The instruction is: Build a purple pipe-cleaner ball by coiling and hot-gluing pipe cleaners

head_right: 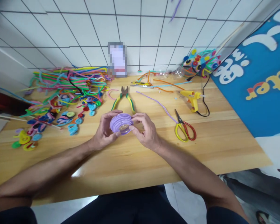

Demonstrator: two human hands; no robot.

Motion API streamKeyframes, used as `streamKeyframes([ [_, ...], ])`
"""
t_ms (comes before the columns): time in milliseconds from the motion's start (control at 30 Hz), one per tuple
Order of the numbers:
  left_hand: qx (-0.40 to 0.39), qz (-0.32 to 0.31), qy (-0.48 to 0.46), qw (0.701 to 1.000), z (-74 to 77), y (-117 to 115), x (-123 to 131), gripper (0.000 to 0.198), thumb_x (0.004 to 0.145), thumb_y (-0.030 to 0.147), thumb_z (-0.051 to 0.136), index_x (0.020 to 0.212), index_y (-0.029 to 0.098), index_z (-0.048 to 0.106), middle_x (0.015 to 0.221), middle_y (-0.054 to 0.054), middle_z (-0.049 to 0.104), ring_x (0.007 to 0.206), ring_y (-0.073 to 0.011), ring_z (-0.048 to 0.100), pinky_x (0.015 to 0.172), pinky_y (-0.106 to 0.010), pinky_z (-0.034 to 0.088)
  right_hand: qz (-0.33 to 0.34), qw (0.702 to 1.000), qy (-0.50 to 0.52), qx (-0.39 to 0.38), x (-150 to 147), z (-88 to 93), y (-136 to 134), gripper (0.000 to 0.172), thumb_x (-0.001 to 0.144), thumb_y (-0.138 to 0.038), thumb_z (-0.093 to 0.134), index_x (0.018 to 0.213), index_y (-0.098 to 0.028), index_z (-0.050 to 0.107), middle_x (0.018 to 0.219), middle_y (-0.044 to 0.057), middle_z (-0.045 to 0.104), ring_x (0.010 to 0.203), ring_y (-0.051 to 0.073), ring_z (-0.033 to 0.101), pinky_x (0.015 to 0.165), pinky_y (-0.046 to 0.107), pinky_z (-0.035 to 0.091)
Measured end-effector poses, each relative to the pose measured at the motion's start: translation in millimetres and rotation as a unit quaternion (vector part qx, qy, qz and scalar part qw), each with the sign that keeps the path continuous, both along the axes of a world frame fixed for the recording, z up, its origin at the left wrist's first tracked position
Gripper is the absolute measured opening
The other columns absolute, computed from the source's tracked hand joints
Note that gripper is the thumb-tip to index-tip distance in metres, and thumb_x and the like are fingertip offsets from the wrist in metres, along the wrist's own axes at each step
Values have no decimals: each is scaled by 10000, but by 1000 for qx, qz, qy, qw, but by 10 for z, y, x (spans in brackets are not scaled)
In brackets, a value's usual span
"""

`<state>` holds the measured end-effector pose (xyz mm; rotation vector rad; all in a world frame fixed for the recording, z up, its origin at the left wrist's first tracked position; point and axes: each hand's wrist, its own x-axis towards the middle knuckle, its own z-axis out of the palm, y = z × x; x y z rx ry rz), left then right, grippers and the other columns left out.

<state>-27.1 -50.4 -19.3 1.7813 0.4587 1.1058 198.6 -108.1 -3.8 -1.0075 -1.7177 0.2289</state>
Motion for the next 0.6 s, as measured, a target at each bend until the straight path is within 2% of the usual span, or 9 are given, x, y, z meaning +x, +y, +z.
streamKeyframes([
  [167, -2, -12, 11, 1000, 5, 10, -6, 638, 927, 339, 841, 1462, 312, 496, 1519, -138, 530, 1481, -316, 531, 1258, -534, 479, -2, 1000, 1, -26, 43, -41, 32, 68, 1050, -292, 666, 1106, -253, 668, 1134, 91, 765, 1051, 241, 752, 898, 431, 632],
  [333, 7, -20, 11, 1000, -8, 34, 8, 630, 935, 304, 826, 1474, 311, 500, 1519, -129, 513, 1469, -306, 536, 1256, -514, 472, 19, 999, 26, -33, 57, -76, 66, 51, 1043, -274, 696, 1081, -244, 680, 1131, 80, 748, 998, 206, 743, 860, 380, 635],
  [433, 6, -10, 17, 1000, -29, 38, 26, 620, 937, 315, 825, 1461, 307, 495, 1505, -123, 507, 1483, -306, 515, 1269, -510, 449, 21, 997, 40, -55, 59, -86, 70, 70, 1062, -286, 675, 1117, -242, 679, 1159, 88, 737, 1056, 210, 746, 850, 361, 652],
  [500, -16, 3, 23, 1000, -35, 32, 41, 609, 944, 353, 819, 1445, 298, 477, 1502, -124, 497, 1477, -302, 513, 1266, -502, 446, 21, 997, 30, -64, 65, -87, 62, 191, 1073, -322, 662, 1248, -245, 669, 1279, 124, 722, 1203, 246, 729, 888, 389, 671],
  [600, -69, 23, 18, 997, -31, 18, 65, 607, 955, 409, 812, 1428, 289, 451, 1478, -119, 511, 1416, -279, 554, 1232, -467, 470, 37, 998, -37, -40, 71, -102, 52, 573, 1021, -409, 747, 1538, -266, 545, 1546, 188, 615, 1467, 341, 607, 1075, 541, 646],
])
